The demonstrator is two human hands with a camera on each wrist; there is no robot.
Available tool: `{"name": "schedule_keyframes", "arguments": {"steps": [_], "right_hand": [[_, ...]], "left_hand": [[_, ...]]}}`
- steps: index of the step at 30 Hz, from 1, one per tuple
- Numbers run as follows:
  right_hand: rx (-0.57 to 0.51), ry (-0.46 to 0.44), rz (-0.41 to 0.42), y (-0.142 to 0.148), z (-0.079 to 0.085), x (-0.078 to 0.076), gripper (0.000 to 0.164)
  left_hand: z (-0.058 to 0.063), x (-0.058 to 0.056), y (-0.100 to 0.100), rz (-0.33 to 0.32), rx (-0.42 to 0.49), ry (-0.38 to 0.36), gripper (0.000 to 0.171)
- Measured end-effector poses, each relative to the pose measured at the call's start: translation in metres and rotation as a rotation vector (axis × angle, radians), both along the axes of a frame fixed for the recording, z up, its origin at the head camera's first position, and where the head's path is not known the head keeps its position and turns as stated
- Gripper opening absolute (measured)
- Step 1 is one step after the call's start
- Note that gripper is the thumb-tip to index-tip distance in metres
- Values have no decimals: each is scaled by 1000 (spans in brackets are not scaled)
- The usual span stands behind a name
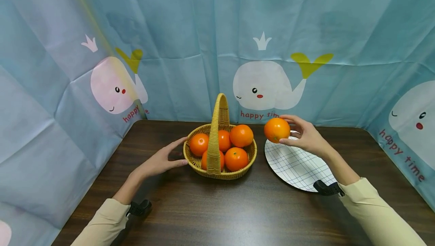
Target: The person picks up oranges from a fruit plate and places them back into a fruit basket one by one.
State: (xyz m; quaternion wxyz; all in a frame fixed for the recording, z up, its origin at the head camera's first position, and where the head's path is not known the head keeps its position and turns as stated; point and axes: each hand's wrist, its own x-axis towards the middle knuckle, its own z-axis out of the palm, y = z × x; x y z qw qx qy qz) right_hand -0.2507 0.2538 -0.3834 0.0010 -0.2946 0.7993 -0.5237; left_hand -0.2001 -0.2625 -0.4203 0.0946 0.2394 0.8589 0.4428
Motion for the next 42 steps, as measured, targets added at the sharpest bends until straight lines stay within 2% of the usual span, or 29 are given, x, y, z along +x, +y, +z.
{"name": "schedule_keyframes", "arguments": {"steps": [9, 24, 30, 39, 42], "right_hand": [[-32, 46, 56, -21, 11, 11, 74], [-37, 103, 204, -70, 25, 21, 77], [-12, 106, 219, -86, 26, 24, 77], [6, 188, 237, -110, 26, 22, 78], [-7, 210, 249, -119, 32, 25, 77]], "left_hand": [[-1, -1, 0, 0, 3, 12, 80], [-3, -2, 0, -4, 0, 27, 81], [-4, -3, 0, -5, 11, 19, 81], [-4, -4, -1, -3, 4, 19, 81], [-4, -3, -1, -2, 0, 20, 80]]}}
